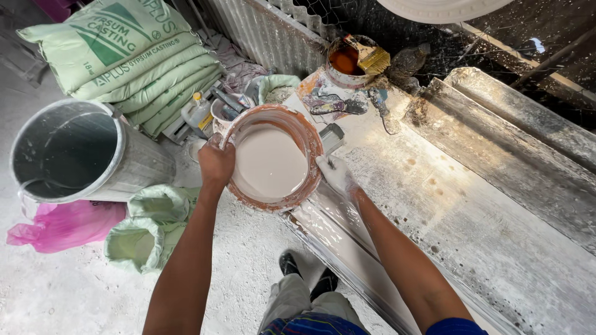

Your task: The person pours a white gypsum slurry from a bucket into a long rectangular mold, then uses a flat orange tool to spread and level the slurry along the mold. The person also briefly handles a hanging decorative ceiling rose.

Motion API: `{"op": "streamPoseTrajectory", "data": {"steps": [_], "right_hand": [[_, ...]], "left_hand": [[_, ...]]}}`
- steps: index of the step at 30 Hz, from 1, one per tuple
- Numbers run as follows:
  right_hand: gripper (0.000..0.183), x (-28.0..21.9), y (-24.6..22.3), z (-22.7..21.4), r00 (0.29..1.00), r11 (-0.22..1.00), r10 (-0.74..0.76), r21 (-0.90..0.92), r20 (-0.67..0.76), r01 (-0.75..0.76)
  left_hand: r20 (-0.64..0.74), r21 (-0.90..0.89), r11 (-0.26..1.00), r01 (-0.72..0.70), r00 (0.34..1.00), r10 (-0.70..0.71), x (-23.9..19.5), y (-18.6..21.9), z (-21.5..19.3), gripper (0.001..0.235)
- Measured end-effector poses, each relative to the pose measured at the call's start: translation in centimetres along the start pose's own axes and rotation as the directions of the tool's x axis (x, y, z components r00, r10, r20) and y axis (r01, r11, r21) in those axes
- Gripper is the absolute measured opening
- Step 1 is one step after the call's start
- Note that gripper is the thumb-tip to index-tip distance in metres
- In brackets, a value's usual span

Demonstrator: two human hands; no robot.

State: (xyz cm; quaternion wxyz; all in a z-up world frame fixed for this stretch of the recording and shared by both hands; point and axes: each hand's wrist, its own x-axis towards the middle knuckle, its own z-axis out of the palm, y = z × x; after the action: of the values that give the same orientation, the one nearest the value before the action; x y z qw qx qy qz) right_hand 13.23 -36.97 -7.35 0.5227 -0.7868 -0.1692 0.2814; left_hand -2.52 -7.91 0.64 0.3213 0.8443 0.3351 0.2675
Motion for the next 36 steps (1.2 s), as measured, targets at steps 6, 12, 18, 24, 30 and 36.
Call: {"op": "streamPoseTrajectory", "data": {"steps": [6, 12, 18, 24, 30, 36], "right_hand": [[0.037, -0.3, 0.8, 0.1, 0.995, 0.995, -0.093, 0.040, -0.017, 0.094], [0.038, -0.6, 0.5, -0.3, 1.000, 1.000, 0.000, 0.021, 0.031, -0.001], [0.038, -1.1, 0.4, -0.4, 1.000, 0.994, 0.007, -0.109, -0.003, -0.008], [0.041, -1.6, 0.7, -0.1, 0.998, 0.988, 0.062, -0.141, -0.019, -0.064], [0.042, -1.6, 0.9, -0.5, 1.000, 0.991, 0.000, -0.133, -0.023, -0.004], [0.042, -1.2, 1.2, -1.4, 0.999, 0.996, -0.035, -0.087, -0.003, 0.034]], "left_hand": [[-0.017, 0.003, 1.000, -0.027, 0.999, 0.027, -0.8, 0.9, 0.1, 0.026], [-0.001, -0.135, 0.991, 0.022, 1.000, -0.023, -1.0, 1.2, 0.4, 0.025], [-0.005, -0.084, 0.995, -0.044, 0.999, 0.043, -1.5, 1.1, 0.4, 0.026], [0.014, -0.182, 0.983, -0.011, 1.000, 0.014, -2.2, 1.1, 0.4, 0.026], [-0.008, -0.192, 0.980, -0.051, 0.999, 0.050, -1.6, 1.6, 0.8, 0.027], [-0.017, -0.290, 0.957, -0.031, 0.999, 0.027, -2.0, 2.5, 1.1, 0.023]]}}
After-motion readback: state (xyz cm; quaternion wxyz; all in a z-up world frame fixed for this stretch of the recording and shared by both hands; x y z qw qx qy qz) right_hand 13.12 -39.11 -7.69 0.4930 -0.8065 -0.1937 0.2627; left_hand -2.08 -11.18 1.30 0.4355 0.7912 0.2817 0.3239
